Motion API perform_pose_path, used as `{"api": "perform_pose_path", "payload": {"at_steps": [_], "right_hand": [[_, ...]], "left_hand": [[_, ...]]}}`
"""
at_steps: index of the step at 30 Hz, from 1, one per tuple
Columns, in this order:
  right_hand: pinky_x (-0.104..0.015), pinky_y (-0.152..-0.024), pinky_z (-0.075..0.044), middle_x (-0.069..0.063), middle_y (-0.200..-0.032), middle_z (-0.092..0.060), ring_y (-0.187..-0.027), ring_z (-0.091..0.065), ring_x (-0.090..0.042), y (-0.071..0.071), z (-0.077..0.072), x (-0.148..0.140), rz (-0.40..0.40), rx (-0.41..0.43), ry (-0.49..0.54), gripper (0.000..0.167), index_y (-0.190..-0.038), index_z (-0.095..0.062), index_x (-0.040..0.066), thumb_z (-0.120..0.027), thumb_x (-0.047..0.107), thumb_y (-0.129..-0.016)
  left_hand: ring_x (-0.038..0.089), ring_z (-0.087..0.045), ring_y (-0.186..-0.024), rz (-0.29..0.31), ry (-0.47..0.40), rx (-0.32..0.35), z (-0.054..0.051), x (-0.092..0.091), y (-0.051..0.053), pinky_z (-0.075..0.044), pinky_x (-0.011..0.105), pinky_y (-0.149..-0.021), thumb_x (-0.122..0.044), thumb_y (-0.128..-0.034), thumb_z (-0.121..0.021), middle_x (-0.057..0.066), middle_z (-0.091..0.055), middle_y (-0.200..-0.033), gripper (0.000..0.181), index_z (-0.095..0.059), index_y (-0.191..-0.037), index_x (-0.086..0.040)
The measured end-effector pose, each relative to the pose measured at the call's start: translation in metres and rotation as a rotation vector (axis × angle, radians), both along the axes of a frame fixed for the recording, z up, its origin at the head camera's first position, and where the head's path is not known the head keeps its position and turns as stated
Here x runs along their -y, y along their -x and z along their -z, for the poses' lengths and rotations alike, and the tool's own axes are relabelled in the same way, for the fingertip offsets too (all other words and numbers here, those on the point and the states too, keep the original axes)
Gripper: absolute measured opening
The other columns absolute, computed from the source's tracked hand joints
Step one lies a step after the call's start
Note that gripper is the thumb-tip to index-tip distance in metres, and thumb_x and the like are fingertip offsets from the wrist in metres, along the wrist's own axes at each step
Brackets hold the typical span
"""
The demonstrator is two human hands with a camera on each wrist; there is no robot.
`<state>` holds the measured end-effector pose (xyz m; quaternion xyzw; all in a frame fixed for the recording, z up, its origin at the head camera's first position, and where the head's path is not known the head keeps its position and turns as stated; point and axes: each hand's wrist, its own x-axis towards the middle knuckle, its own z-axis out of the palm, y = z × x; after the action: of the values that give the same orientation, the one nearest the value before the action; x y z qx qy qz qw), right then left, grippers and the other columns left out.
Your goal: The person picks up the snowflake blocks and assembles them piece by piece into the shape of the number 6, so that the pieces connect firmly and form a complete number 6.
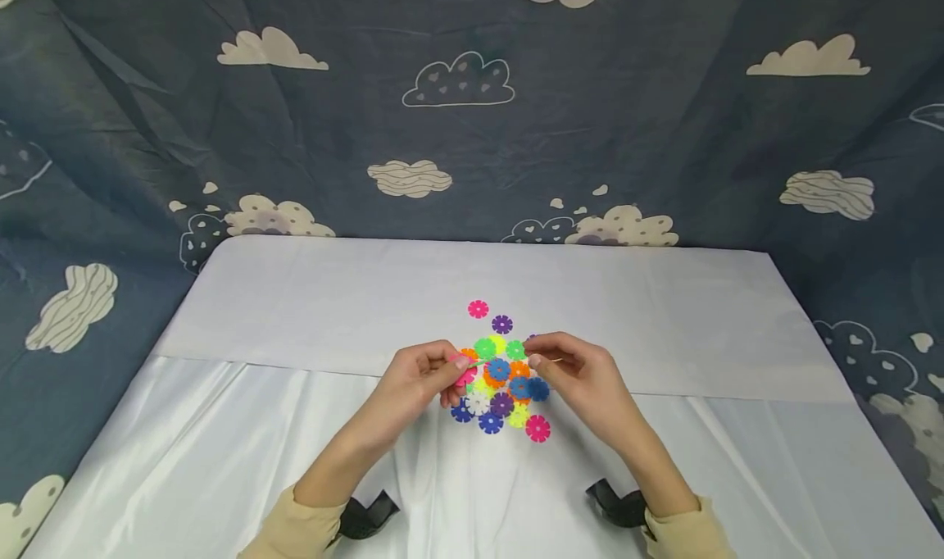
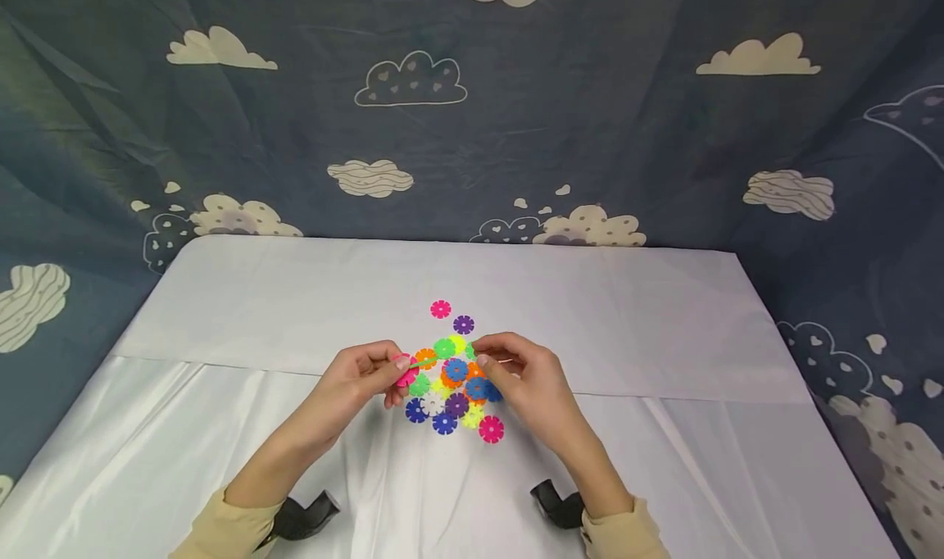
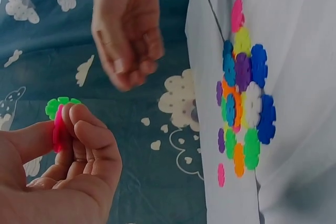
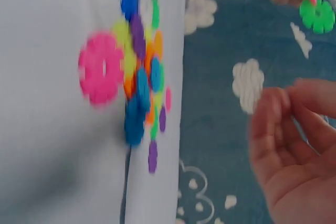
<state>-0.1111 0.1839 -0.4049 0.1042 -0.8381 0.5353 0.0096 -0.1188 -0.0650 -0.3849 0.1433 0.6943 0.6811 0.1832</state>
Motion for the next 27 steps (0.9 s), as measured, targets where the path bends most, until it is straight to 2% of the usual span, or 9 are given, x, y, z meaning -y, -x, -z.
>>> {"api": "perform_pose_path", "payload": {"at_steps": [4,7,11,17,27], "right_hand": [[-0.034,-0.083,-0.054,0.003,-0.106,-0.068,-0.096,-0.062,-0.016,0.008,0.005,-0.009,0.006,0.052,-0.192,0.022,-0.114,-0.070,0.012,-0.071,0.014,-0.092],[-0.038,-0.085,-0.054,0.000,-0.104,-0.068,-0.094,-0.062,-0.018,0.012,0.011,-0.014,-0.021,0.094,-0.262,0.023,-0.113,-0.070,0.009,-0.071,0.012,-0.091],[-0.036,-0.084,-0.053,0.000,-0.101,-0.067,-0.090,-0.059,-0.017,0.014,0.024,-0.019,-0.084,0.146,-0.332,0.025,-0.114,-0.068,0.007,-0.072,0.009,-0.090],[-0.029,-0.077,-0.050,0.001,-0.100,-0.062,-0.088,-0.053,-0.016,0.015,0.039,-0.023,-0.136,0.154,-0.364,0.033,-0.116,-0.068,0.009,-0.076,0.006,-0.085],[-0.027,-0.069,-0.046,0.000,-0.086,-0.056,-0.080,-0.051,-0.018,0.017,0.038,-0.023,-0.117,0.170,-0.361,0.023,-0.101,-0.069,0.013,-0.079,0.004,-0.081]], "left_hand": [[0.040,-0.051,-0.072,-0.020,-0.006,-0.003,-0.001,0.004,0.003,-0.048,0.029,-0.068,-0.015,-0.1004,-0.056,0.012,-0.058,-0.073,0.021,-0.057,-0.085,0.000],[0.040,-0.051,-0.073,-0.025,-0.004,-0.004,0.001,0.005,0.004,-0.048,0.030,-0.069,-0.016,-0.1006,-0.056,0.011,-0.058,-0.072,0.022,-0.056,-0.085,0.000],[0.035,-0.052,-0.071,-0.021,-0.004,0.010,0.003,0.005,0.005,-0.048,0.032,-0.072,-0.017,-0.1005,-0.056,0.010,-0.058,-0.072,0.022,-0.055,-0.086,0.000],[0.031,-0.053,-0.070,-0.001,-0.023,0.038,0.005,0.005,0.005,-0.048,0.035,-0.076,-0.016,-0.1004,-0.055,0.011,-0.057,-0.072,0.023,-0.054,-0.087,0.002],[0.022,-0.052,-0.066,0.018,-0.038,0.062,0.006,0.005,0.007,-0.048,0.031,-0.071,-0.016,-0.1008,-0.054,0.011,-0.056,-0.072,0.023,-0.056,-0.089,0.004]]}}
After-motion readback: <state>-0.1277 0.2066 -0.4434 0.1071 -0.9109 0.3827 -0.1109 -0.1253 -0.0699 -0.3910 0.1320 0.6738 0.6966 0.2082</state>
